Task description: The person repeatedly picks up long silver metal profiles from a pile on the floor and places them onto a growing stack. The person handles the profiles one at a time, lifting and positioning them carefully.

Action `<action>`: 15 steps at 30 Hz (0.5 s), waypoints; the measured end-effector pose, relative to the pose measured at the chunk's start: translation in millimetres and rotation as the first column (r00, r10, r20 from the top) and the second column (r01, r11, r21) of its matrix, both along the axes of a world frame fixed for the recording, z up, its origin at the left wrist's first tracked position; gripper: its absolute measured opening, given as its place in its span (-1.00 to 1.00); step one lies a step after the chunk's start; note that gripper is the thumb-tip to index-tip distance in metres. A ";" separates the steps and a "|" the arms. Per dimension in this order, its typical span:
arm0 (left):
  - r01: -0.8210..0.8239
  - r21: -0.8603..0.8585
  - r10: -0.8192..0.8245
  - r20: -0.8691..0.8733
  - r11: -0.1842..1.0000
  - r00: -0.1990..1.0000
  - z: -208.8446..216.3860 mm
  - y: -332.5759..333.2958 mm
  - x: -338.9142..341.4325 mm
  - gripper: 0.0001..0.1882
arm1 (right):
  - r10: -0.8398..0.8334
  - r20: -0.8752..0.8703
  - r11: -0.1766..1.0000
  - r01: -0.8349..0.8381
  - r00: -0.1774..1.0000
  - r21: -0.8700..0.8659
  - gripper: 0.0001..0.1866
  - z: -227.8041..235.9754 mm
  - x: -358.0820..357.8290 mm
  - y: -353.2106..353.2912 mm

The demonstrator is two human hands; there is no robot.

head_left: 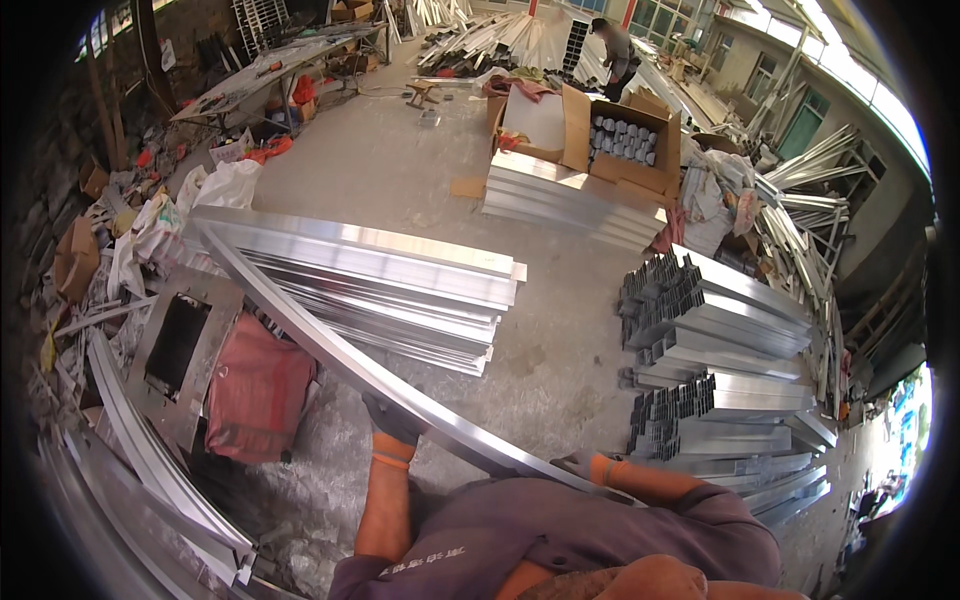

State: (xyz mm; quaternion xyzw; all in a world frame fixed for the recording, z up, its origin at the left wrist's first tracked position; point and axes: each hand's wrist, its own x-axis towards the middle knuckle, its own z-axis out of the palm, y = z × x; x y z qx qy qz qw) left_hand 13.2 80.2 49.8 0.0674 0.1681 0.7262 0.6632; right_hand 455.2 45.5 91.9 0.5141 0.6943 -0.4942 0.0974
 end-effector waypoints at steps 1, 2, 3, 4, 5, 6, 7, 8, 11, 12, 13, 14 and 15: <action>-0.043 -0.065 0.039 -0.051 0.997 0.998 2.3 -4.4 -1.8 -0.14 | 0.006 0.025 0.997 -0.008 1.000 0.075 -0.50 8.7 -5.4 -1.4; -0.060 -0.148 0.056 -0.035 0.987 0.998 -5.7 -6.4 -5.4 -0.13 | 0.016 0.041 0.995 -0.020 0.999 0.100 -0.52 19.3 -11.4 -3.7; -0.094 -0.227 0.092 -0.022 0.969 0.996 -21.1 -10.6 -14.0 -0.11 | 0.044 0.057 0.991 -0.051 0.997 0.128 -0.53 41.4 -26.6 -1.3; -0.077 -0.312 0.082 0.003 0.947 0.997 1.0 -5.1 -3.5 -0.09 | 0.025 0.085 0.988 -0.037 0.996 0.149 -0.54 52.6 -27.6 -4.8; 0.044 -0.364 0.004 0.130 0.931 0.992 23.5 -9.9 9.4 -0.05 | 0.007 0.103 0.992 -0.019 0.995 0.125 -0.51 51.9 -23.4 -5.7; 0.036 -0.263 -0.004 0.123 0.964 0.992 18.1 -16.8 3.1 -0.04 | 0.027 0.109 0.993 -0.040 0.994 0.115 -0.49 53.9 -26.5 1.4; 0.032 -0.157 -0.014 0.113 0.987 0.993 5.2 -22.1 -4.2 -0.04 | 0.045 0.116 0.993 -0.057 0.992 0.107 -0.46 53.9 -29.2 8.6; 0.029 -0.051 -0.024 0.101 0.998 0.995 -7.7 -26.5 -11.5 -0.03 | 0.110 0.034 0.985 -0.113 0.993 0.129 -0.47 53.7 -19.2 12.0; -0.064 -0.161 0.073 0.053 0.985 0.996 3.1 -33.0 -13.2 -0.03 | 0.173 -0.111 0.980 -0.159 0.979 0.124 -0.39 67.6 46.7 2.2; -0.116 -0.217 0.123 0.021 0.969 0.992 6.5 -34.4 -14.2 -0.04 | 0.148 -0.103 0.987 -0.140 0.984 0.079 -0.28 90.7 56.2 -6.4; -0.155 -0.234 0.162 0.010 0.960 0.987 5.7 -36.0 -18.6 -0.08 | 0.213 0.068 0.970 -0.219 0.975 0.102 -0.19 109.3 59.7 -14.0; -0.199 -0.252 0.205 -0.003 0.947 0.979 2.7 -41.3 -25.5 -0.12 | 0.273 0.236 0.946 -0.304 0.933 0.109 -0.09 127.0 61.1 -20.7; -0.234 -0.271 0.239 -0.014 0.934 0.971 -2.3 -46.6 -30.3 -0.16 | 0.312 0.400 0.919 -0.380 0.862 0.102 0.01 135.6 65.5 -25.5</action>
